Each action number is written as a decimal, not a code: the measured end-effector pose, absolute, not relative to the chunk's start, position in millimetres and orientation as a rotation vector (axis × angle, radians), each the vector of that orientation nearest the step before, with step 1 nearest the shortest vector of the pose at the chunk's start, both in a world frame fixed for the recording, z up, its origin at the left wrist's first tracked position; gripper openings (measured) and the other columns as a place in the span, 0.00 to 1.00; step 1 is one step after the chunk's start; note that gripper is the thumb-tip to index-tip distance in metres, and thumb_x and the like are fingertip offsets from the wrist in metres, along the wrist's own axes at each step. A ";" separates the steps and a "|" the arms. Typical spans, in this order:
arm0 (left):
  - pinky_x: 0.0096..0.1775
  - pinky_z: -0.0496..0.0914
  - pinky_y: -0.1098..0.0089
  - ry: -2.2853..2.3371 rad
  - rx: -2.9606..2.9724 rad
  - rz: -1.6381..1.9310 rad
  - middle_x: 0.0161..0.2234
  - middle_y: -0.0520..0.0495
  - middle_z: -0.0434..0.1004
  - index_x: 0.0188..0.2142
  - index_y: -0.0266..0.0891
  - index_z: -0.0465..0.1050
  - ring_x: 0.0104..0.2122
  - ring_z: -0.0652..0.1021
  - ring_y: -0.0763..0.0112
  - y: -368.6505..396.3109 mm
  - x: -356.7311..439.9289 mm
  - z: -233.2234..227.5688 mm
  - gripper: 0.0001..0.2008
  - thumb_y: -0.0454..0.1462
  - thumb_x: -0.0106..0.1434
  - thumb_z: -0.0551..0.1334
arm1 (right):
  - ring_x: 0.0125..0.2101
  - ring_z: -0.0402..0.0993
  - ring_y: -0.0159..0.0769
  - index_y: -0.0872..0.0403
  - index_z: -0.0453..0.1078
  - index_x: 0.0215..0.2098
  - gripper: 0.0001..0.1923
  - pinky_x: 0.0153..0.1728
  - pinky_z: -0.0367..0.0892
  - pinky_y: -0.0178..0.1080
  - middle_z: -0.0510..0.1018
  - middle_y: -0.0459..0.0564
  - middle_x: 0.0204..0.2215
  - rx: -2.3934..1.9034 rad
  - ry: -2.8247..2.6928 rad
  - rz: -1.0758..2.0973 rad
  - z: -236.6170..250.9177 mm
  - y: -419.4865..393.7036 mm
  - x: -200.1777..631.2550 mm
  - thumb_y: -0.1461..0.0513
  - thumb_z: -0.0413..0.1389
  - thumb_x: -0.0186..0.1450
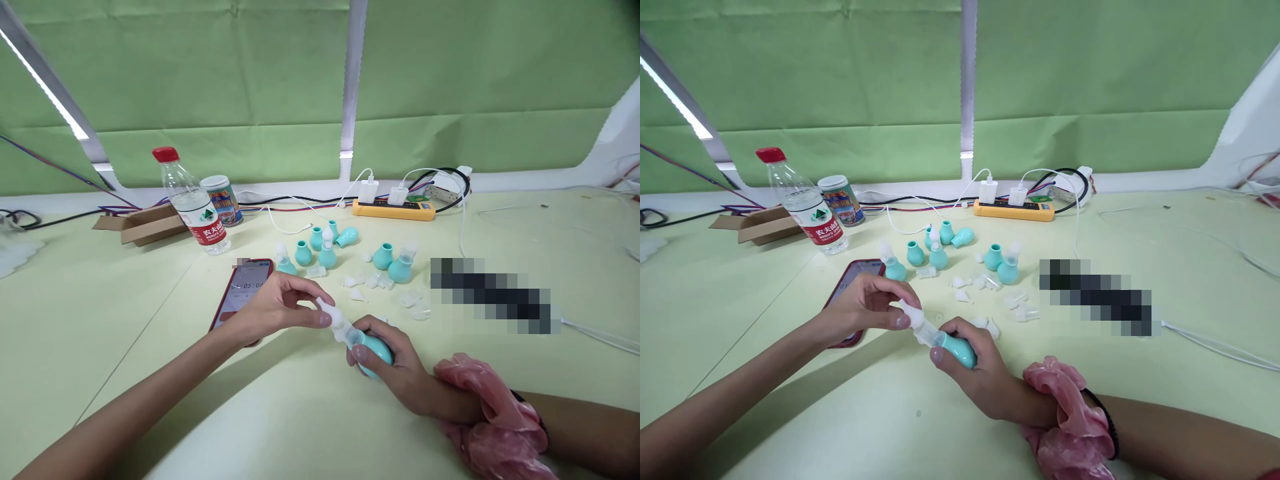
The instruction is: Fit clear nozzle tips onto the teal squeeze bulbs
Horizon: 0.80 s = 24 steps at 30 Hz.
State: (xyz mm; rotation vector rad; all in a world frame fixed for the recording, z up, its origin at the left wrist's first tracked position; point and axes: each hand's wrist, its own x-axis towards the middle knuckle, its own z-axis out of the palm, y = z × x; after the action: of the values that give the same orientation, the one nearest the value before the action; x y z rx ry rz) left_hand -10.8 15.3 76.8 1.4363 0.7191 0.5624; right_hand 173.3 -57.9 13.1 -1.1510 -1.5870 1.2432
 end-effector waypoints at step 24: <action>0.33 0.72 0.73 0.858 1.518 0.506 0.26 0.48 0.79 0.30 0.36 0.76 0.28 0.77 0.70 19.6 -13.3 72.0 0.10 0.33 0.45 0.67 | 0.19 0.57 0.25 0.56 0.61 0.26 0.14 0.21 0.56 0.30 0.64 0.42 0.19 -1.182 -1.541 1.256 12.5 -51.6 170.4 0.52 0.50 0.58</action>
State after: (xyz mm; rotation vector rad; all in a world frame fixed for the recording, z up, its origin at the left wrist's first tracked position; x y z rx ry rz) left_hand -13.3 19.6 72.0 1.5176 0.8584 0.5064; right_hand 170.4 -51.6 12.5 -1.1820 -1.5413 1.2556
